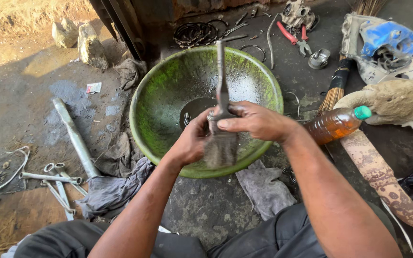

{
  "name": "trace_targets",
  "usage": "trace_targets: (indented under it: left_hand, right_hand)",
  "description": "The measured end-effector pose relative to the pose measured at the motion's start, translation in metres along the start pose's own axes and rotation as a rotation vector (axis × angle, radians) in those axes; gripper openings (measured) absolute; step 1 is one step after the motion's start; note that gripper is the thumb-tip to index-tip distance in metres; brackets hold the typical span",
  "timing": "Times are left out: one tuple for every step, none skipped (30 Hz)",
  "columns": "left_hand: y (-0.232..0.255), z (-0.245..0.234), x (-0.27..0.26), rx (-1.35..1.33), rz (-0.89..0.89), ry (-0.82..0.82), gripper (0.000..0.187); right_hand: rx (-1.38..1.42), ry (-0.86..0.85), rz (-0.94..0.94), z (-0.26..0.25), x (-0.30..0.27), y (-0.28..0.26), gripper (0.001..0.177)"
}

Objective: The person sits on the floor and cleans a small mechanical assembly, likely a gear or sprocket, using a wire brush and a liquid solvent poured from a plastic bottle. They scrub the part repeatedly over a green basin, occasionally adding more solvent and rotating the part to clean different sides.

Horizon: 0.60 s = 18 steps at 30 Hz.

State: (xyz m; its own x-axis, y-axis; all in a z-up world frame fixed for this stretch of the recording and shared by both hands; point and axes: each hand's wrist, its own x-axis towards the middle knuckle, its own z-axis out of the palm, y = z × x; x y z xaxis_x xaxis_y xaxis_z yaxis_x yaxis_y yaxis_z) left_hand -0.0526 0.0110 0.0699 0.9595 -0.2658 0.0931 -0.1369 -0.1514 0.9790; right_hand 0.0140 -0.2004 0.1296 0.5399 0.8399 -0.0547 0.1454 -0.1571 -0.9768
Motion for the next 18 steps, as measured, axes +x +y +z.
trace_targets:
  left_hand:
    - [0.004,0.001,0.002,0.037,0.013,-0.016,0.049]
    - [0.005,0.002,0.004,0.075,0.026,-0.031,0.037]
    - [0.003,0.001,0.003,0.121,0.005,-0.013,0.035]
    - [0.0,-0.004,-0.001,0.166,-0.016,0.004,0.033]
    - [-0.004,-0.01,-0.005,0.212,-0.038,0.023,0.031]
    - [-0.009,-0.016,-0.011,0.144,-0.042,0.07,0.026]
    - [-0.013,-0.023,-0.018,0.078,-0.046,0.118,0.022]
    - [-0.018,-0.03,-0.021,0.011,-0.049,0.165,0.019]
    - [-0.022,-0.041,-0.021,-0.008,-0.025,0.268,0.015]
    - [-0.025,-0.051,-0.019,-0.028,-0.001,0.371,0.014]
    - [-0.031,-0.057,-0.026,-0.05,0.009,0.476,0.015]
    - [-0.036,-0.065,-0.029,-0.173,0.061,0.471,0.015]
    - [-0.037,-0.073,-0.024,-0.299,0.121,0.463,0.015]
    - [-0.037,-0.078,-0.023,-0.424,0.181,0.454,0.016]
    - [-0.037,-0.078,-0.023,-0.396,0.162,0.467,0.016]
    - [-0.036,-0.076,-0.022,-0.367,0.142,0.481,0.016]
    - [-0.036,-0.074,-0.022,-0.341,0.123,0.494,0.017]
    - [-0.036,-0.073,-0.026,-0.06,0.193,0.541,0.017]
  right_hand:
    - [-0.002,-0.023,0.0,-0.007,-0.006,-0.001,0.035]
    - [-0.005,-0.046,0.0,-0.014,-0.012,0.0,0.035]
    - [-0.009,0.03,0.058,-0.02,-0.017,0.003,0.035]
    - [-0.013,0.105,0.115,-0.026,-0.021,0.008,0.035]
    - [-0.018,0.18,0.17,-0.03,-0.023,0.014,0.035]
    - [-0.002,0.239,0.128,-0.032,-0.022,0.022,0.035]
    - [0.014,0.296,0.084,-0.032,-0.018,0.033,0.036]
    - [0.03,0.353,0.038,-0.032,-0.011,0.044,0.036]
    - [-0.015,0.515,0.094,-0.031,0.008,0.057,0.035]
    - [-0.059,0.676,0.152,-0.028,0.03,0.071,0.035]
    - [-0.098,0.827,0.224,-0.023,0.043,0.087,0.036]
    - [-0.287,0.771,0.34,-0.023,0.06,0.1,0.036]
    - [-0.483,0.71,0.451,-0.024,0.081,0.109,0.036]
    - [-0.436,0.657,0.443,-0.013,0.099,0.12,0.031]
    - [-0.394,0.612,0.432,-0.004,0.117,0.127,0.029]
    - [-0.465,0.641,0.45,0.008,0.131,0.133,0.029]
    - [-0.538,0.67,0.468,0.021,0.143,0.137,0.029]
    - [-0.613,0.699,0.486,0.029,0.149,0.138,0.03]
